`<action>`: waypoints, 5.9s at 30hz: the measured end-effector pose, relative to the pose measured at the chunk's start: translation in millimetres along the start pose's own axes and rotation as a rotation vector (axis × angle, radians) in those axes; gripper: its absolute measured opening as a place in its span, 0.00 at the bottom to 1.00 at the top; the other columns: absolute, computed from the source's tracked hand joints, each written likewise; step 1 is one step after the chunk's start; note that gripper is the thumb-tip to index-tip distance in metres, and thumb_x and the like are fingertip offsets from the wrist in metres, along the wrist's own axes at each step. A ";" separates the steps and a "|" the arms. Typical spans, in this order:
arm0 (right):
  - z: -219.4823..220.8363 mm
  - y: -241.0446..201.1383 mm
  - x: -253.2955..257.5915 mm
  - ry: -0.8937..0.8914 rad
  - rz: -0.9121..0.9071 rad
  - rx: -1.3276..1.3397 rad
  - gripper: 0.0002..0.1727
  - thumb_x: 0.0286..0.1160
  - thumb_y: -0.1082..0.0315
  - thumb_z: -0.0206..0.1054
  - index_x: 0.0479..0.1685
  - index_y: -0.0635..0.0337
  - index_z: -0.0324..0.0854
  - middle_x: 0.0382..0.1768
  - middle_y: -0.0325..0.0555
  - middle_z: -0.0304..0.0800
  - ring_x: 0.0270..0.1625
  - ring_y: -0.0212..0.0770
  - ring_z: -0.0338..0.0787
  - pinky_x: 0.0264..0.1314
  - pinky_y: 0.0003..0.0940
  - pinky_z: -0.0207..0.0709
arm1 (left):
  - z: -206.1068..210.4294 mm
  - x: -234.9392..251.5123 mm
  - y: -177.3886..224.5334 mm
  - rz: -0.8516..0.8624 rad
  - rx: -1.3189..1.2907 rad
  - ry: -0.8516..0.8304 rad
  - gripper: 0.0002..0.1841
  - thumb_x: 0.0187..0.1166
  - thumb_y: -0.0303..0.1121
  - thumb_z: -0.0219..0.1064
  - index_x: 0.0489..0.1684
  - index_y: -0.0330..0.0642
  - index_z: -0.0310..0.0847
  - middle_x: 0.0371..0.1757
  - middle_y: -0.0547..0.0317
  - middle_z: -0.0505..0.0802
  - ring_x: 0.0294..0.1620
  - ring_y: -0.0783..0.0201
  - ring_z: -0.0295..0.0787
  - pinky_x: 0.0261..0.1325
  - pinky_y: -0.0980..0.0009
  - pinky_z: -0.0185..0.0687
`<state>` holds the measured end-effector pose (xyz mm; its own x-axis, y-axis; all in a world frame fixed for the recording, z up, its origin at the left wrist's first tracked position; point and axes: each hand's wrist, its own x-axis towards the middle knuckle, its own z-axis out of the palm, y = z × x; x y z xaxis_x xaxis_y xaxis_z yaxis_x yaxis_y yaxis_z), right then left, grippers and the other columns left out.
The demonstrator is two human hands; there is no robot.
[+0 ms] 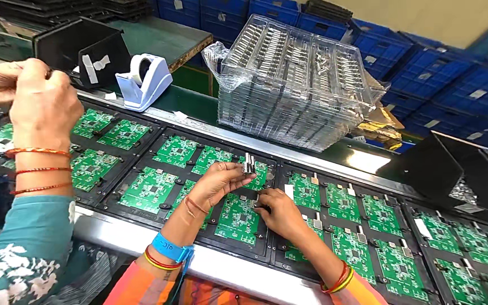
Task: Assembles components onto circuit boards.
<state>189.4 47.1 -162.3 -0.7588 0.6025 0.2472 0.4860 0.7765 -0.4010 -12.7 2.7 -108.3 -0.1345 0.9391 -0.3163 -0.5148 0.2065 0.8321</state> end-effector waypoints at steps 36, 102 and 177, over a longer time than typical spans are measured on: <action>-14.8 -10.9 -26.7 0.229 -0.026 0.092 0.28 0.71 0.65 0.72 0.72 0.66 0.78 0.72 0.61 0.79 0.57 0.49 0.91 0.54 0.42 0.88 | -7.9 -33.3 -23.5 -0.089 0.063 -0.239 0.10 0.84 0.17 0.57 0.43 0.28 0.87 0.40 0.47 0.96 0.38 0.62 0.96 0.48 0.70 0.94; -52.9 99.7 6.8 -0.133 0.273 -0.431 0.20 0.75 0.78 0.66 0.65 0.60 0.89 0.64 0.71 0.84 0.70 0.72 0.80 0.66 0.68 0.72 | -12.7 -26.1 -54.7 0.621 1.440 -0.148 0.05 0.77 0.28 0.74 0.43 0.36 0.88 0.43 0.49 0.92 0.44 0.54 0.94 0.51 0.55 0.91; -48.4 25.8 10.9 -0.161 0.308 -0.101 0.22 0.84 0.69 0.58 0.75 0.61 0.82 0.83 0.69 0.70 0.85 0.68 0.70 0.83 0.65 0.64 | 56.6 3.0 40.9 1.344 1.279 0.248 0.14 0.82 0.32 0.62 0.55 0.40 0.92 0.57 0.51 0.94 0.59 0.51 0.91 0.62 0.53 0.86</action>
<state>214.7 82.7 -127.2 -0.6248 0.7806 -0.0173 0.7369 0.5823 -0.3434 13.8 29.5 -49.4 -0.0235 0.5955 0.8030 0.8745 -0.3770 0.3052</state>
